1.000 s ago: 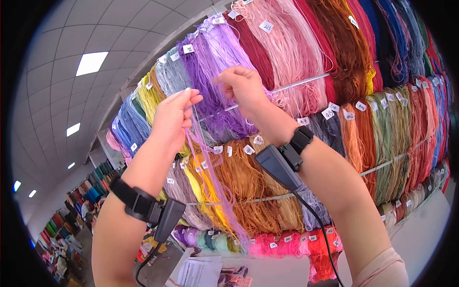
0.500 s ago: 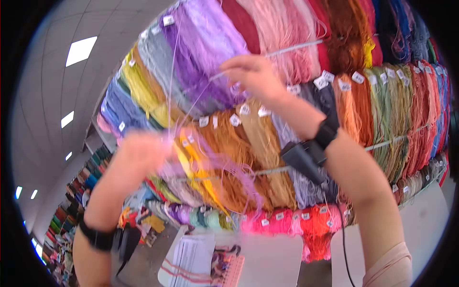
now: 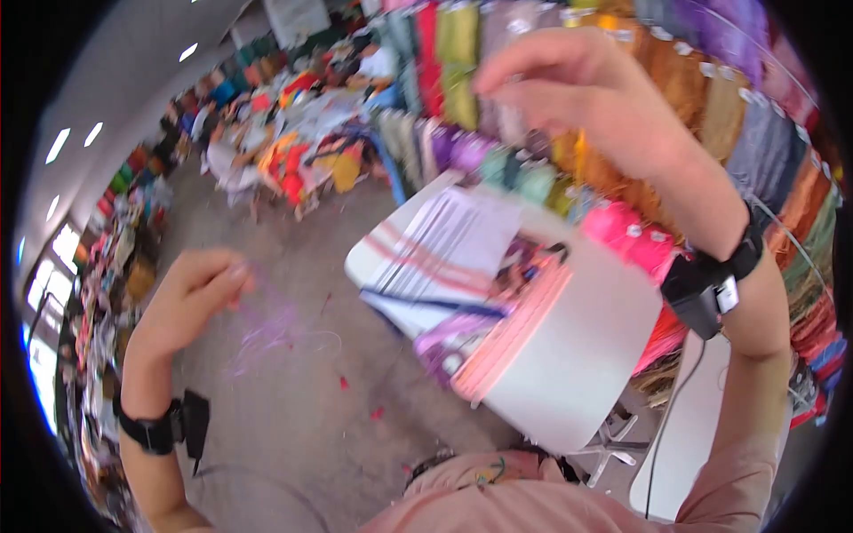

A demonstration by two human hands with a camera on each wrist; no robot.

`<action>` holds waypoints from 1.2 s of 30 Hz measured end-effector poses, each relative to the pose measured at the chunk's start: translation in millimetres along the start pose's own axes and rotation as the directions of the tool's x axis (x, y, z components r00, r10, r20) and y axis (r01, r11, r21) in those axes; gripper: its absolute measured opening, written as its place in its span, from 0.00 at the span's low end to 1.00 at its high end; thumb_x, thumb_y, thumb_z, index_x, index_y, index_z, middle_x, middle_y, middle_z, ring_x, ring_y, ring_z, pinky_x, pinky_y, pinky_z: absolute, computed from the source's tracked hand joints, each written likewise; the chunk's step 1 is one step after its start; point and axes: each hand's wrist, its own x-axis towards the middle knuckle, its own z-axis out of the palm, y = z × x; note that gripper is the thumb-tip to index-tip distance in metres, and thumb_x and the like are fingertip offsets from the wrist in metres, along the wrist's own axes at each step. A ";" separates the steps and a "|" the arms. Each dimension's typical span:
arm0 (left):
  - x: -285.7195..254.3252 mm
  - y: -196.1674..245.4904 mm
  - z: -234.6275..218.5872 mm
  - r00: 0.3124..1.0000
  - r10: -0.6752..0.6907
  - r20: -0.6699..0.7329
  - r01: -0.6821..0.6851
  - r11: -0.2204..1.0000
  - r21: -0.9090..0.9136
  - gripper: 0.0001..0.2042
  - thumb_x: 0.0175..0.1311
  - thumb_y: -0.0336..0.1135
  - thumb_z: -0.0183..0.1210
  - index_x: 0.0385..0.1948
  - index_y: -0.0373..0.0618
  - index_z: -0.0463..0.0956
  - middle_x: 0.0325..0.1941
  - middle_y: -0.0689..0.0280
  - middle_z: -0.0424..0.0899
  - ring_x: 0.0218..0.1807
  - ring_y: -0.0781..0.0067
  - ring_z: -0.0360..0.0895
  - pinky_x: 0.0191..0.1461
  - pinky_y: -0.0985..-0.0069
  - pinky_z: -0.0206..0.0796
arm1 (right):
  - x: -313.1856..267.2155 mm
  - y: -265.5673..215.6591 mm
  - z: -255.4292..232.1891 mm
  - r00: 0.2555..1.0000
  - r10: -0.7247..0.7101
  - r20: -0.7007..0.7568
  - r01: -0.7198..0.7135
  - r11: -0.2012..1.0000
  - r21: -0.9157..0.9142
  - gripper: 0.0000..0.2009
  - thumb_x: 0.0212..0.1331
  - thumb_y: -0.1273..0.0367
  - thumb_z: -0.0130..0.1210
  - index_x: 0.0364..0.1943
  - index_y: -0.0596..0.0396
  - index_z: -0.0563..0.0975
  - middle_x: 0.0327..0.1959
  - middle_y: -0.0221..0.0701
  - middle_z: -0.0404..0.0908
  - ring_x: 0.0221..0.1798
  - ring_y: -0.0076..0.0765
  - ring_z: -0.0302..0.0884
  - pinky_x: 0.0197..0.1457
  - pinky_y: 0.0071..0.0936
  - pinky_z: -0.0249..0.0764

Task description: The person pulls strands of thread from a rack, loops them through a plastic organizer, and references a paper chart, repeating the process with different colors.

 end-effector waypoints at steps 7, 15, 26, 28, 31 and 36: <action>-55.3 -60.7 -5.0 0.989 -0.145 -0.011 0.123 0.873 -0.472 0.10 0.57 0.39 0.50 0.23 0.43 0.73 0.11 0.80 0.58 0.14 0.92 0.51 0.17 0.88 0.41 | 54.2 -35.7 251.2 0.806 0.103 0.583 -0.438 0.766 0.470 0.11 0.48 0.69 0.53 0.33 0.63 0.73 0.18 0.28 0.73 0.18 0.20 0.69 0.18 0.15 0.61; -104.4 -211.0 -18.4 0.982 0.004 0.190 0.166 0.468 -0.868 0.10 0.58 0.36 0.50 0.24 0.39 0.73 0.11 0.79 0.56 0.13 0.90 0.46 0.16 0.87 0.36 | 54.2 -20.8 249.3 0.769 0.327 0.550 -0.536 0.798 0.275 0.08 0.49 0.69 0.51 0.21 0.61 0.73 0.08 0.23 0.64 0.07 0.13 0.55 0.09 0.12 0.47; -34.2 -296.1 54.9 0.945 -0.293 0.144 0.315 0.701 -0.639 0.10 0.55 0.37 0.53 0.26 0.40 0.75 0.12 0.79 0.58 0.14 0.89 0.49 0.17 0.86 0.39 | 39.0 -28.7 115.0 0.628 0.620 0.470 -0.723 0.688 0.059 0.08 0.48 0.70 0.51 0.20 0.59 0.70 0.05 0.25 0.62 0.05 0.16 0.52 0.08 0.13 0.46; -8.2 -285.1 75.2 0.938 -0.318 0.140 0.343 0.782 -0.521 0.10 0.55 0.38 0.53 0.27 0.40 0.75 0.13 0.79 0.58 0.15 0.89 0.49 0.18 0.86 0.40 | 30.0 -23.0 93.4 0.629 0.633 0.452 -0.728 0.683 0.055 0.08 0.48 0.69 0.52 0.21 0.59 0.70 0.07 0.26 0.63 0.07 0.18 0.54 0.11 0.15 0.47; 27.3 -268.4 102.5 0.941 -0.301 0.153 0.335 0.771 -0.542 0.11 0.55 0.39 0.52 0.27 0.41 0.76 0.13 0.79 0.56 0.15 0.89 0.48 0.18 0.86 0.39 | 16.8 -6.4 61.8 0.645 0.650 0.401 -0.730 0.680 0.073 0.08 0.47 0.68 0.52 0.21 0.59 0.71 0.10 0.28 0.64 0.11 0.21 0.56 0.15 0.18 0.49; 83.2 -219.3 126.1 0.954 -0.110 0.280 0.286 0.624 -0.727 0.10 0.57 0.37 0.51 0.27 0.39 0.74 0.11 0.80 0.56 0.14 0.90 0.48 0.17 0.86 0.38 | 1.5 32.1 16.0 0.719 0.643 0.263 -0.686 0.718 0.118 0.09 0.46 0.66 0.53 0.22 0.58 0.72 0.14 0.30 0.67 0.17 0.25 0.59 0.22 0.23 0.52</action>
